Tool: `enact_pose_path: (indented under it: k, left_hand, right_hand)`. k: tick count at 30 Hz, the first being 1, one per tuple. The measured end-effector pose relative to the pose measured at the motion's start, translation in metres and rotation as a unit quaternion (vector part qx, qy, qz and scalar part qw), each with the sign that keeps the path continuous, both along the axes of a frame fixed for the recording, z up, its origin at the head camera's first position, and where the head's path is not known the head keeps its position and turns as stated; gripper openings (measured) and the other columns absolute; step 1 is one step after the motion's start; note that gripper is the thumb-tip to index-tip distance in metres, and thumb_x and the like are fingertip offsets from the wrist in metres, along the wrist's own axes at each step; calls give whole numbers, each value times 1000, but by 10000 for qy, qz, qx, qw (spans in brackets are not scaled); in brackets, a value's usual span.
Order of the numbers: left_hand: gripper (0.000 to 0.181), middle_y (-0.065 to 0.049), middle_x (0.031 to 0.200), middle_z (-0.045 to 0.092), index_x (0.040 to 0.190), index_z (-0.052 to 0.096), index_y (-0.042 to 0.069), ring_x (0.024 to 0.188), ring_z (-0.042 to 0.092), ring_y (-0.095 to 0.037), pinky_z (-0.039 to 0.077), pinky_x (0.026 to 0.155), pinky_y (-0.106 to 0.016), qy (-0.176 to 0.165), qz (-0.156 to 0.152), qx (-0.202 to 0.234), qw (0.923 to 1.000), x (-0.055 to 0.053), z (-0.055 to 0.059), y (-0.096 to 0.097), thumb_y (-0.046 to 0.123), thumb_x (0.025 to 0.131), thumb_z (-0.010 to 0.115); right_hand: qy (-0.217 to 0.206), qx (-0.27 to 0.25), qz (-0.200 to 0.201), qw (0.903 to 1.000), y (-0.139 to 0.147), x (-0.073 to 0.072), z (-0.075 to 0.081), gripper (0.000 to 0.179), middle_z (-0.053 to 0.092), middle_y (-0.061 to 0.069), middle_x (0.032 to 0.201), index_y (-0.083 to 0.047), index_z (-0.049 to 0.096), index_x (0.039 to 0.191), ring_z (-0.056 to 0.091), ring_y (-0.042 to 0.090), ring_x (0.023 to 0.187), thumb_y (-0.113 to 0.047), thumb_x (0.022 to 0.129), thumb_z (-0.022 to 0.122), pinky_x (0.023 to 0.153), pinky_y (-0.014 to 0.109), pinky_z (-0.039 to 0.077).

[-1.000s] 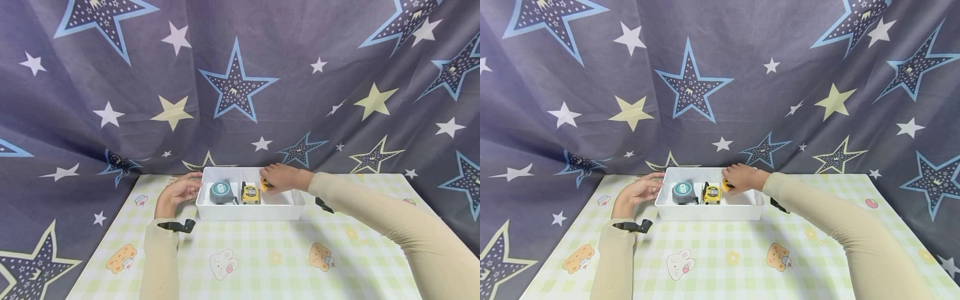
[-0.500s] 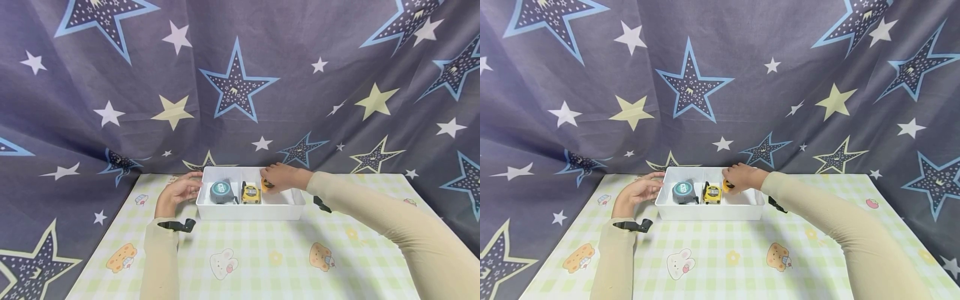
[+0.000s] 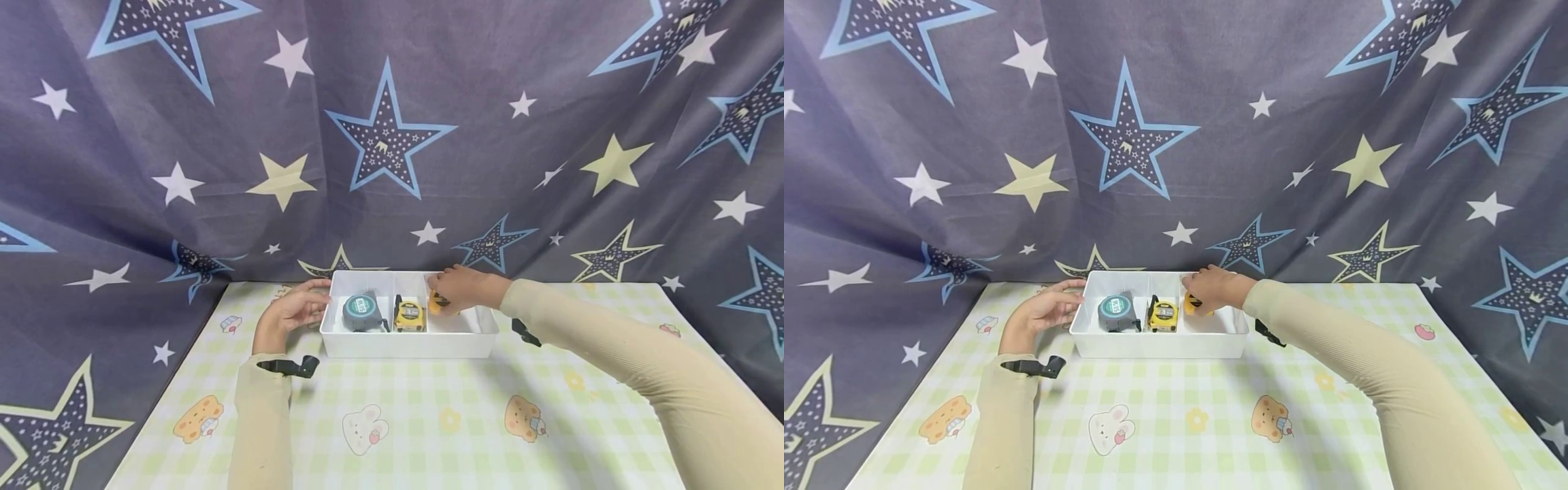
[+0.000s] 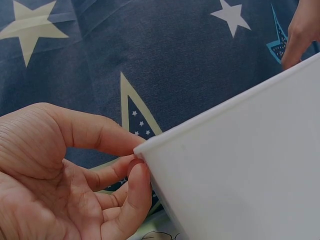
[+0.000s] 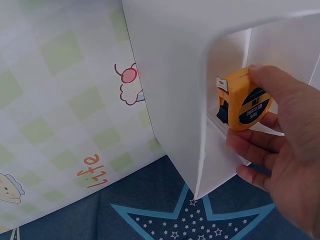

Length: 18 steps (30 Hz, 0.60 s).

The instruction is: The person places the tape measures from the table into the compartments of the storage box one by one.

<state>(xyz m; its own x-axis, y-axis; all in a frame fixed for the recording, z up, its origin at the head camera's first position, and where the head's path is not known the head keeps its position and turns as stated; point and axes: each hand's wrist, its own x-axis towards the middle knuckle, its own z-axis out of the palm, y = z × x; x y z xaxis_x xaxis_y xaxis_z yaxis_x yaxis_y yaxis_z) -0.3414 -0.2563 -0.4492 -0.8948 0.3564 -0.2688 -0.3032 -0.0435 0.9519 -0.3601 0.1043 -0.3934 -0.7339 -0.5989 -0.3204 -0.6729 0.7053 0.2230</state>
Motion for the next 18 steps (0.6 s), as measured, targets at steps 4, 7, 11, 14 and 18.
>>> enact_pose_path:
  k: [4,7,11,14,18]
  left_hand:
    - [61,6,94,70,153,24,3,87,69,-5,56,80,-24,3,-8,-29,10000,0,0,-1,-3,98,50]
    - [60,5,94,70,153,24,3,88,69,-5,56,80,-24,-20,3,-12,10000,-1,0,-1,-3,99,49]
    - [61,5,93,71,154,22,2,87,70,-6,57,80,-24,-50,15,37,10000,-1,1,0,-4,99,48]
    - [62,6,90,71,154,20,0,86,70,-6,58,79,-24,-61,11,83,9999,0,1,0,-5,99,48]
    - [60,6,87,71,152,23,1,84,70,-6,58,77,-23,-69,24,108,9999,0,2,0,-5,98,49]
  right_hand:
    - [-72,-18,-27,10000,0,0,2,48,68,8,121,-10,56,131,62,27,113,-39,95,70,107,49,46]
    - [-105,-7,-39,9999,0,1,3,48,68,8,123,-10,56,131,63,27,115,-39,95,71,110,50,44]
    - [-148,5,-82,9999,-1,2,3,49,69,8,125,-11,58,130,64,28,117,-39,94,73,111,51,43]
    - [-168,29,-121,9998,-1,1,1,49,69,7,124,-11,58,130,64,26,117,-40,93,73,111,50,44]
    - [-204,67,-193,9996,-1,1,-1,50,69,7,125,-11,59,132,64,26,118,-40,94,73,113,51,42]
